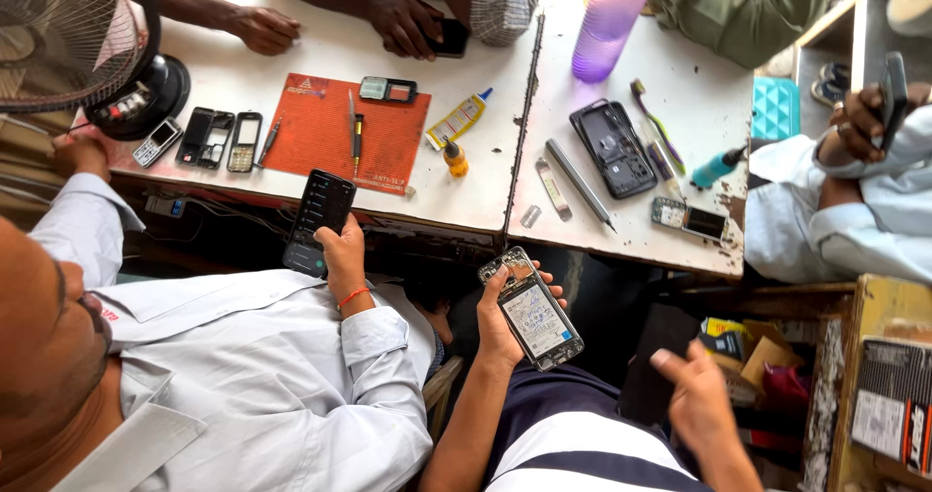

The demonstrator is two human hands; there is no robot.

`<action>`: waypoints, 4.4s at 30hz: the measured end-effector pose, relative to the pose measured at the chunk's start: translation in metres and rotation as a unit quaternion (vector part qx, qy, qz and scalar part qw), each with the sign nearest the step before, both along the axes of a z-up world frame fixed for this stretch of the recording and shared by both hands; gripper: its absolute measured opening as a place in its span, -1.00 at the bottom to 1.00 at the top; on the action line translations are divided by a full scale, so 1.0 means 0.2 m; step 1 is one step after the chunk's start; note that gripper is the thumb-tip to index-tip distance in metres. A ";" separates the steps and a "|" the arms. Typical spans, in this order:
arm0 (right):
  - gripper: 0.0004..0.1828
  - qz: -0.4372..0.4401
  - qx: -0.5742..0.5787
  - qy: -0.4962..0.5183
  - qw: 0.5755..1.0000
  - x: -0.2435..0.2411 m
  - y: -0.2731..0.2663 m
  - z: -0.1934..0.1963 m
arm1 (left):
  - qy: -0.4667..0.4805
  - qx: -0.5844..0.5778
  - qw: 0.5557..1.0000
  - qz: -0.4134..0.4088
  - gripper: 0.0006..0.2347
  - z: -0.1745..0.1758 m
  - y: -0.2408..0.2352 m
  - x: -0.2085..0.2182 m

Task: The person removes a protective film from a smartphone battery and places it into the phone chassis. They then handle the phone's back cover and internal components while seated at a workbench.

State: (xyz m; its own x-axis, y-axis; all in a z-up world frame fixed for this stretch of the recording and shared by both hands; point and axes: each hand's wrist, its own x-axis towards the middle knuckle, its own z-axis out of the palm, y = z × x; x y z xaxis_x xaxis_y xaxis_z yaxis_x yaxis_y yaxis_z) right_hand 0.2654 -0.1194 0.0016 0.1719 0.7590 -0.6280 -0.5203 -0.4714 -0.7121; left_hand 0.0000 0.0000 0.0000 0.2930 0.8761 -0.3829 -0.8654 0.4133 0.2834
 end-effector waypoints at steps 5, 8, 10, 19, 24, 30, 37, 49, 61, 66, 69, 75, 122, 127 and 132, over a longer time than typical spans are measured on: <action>-0.47 0.203 -0.052 -0.087 0.974 -0.13 -0.01 0.13 | -0.042 0.004 0.999 0.015 -0.54 0.07 0.05 0.00; -0.70 0.244 0.002 -0.195 0.950 -0.16 0.14 0.20 | -0.057 0.008 0.997 0.049 -0.53 0.09 0.07 0.00; -0.74 0.168 0.061 -0.183 0.967 -0.20 0.26 0.27 | -0.075 0.025 0.994 0.077 -0.50 0.10 0.08 -0.01; -0.69 0.176 0.354 -0.267 0.879 -0.30 0.62 0.47 | 0.004 0.167 0.972 0.164 -0.28 0.31 0.01 0.10; -0.73 0.223 0.381 -0.246 0.863 -0.18 0.68 0.49 | -0.007 0.142 0.973 0.180 -0.22 0.34 0.00 0.24; -0.76 0.248 0.398 -0.261 0.844 -0.03 0.72 0.50 | 0.030 0.136 0.970 0.202 -0.21 0.35 0.00 0.39; -0.77 0.230 0.428 -0.309 0.818 0.06 0.72 0.50 | 0.085 0.139 0.964 0.212 -0.22 0.36 -0.01 0.53; -0.78 0.314 0.146 -0.005 0.938 0.17 0.83 0.43 | 0.096 0.105 0.968 0.205 -0.20 0.35 0.02 0.58; -0.70 0.362 0.085 -0.061 0.926 0.05 0.82 0.27 | 0.087 0.016 0.974 0.206 -0.24 0.27 0.01 0.50; -0.70 0.365 0.047 -0.022 0.930 -0.02 0.92 0.16 | 0.104 0.044 0.979 0.169 -0.24 0.30 0.31 0.31; -0.74 0.413 0.033 -0.043 0.909 0.05 0.89 0.08 | 0.095 -0.011 0.980 0.172 -0.24 0.24 0.16 0.37; -0.72 0.420 0.084 -0.032 0.903 0.09 0.83 -0.05 | 0.109 -0.103 0.975 0.164 -0.23 0.18 0.00 0.37; -0.59 0.379 0.096 -0.109 0.914 0.05 0.70 0.03 | 0.187 -0.111 0.959 0.180 -0.24 0.23 -0.08 0.32; -0.33 0.273 0.248 -0.180 0.912 0.08 1.14 0.12 | 0.182 -0.125 0.945 0.243 -0.24 0.24 -0.17 0.22; -0.01 0.275 0.407 0.103 0.865 -0.21 1.91 0.33 | 0.207 -0.127 0.921 0.306 -0.31 0.23 -0.26 0.13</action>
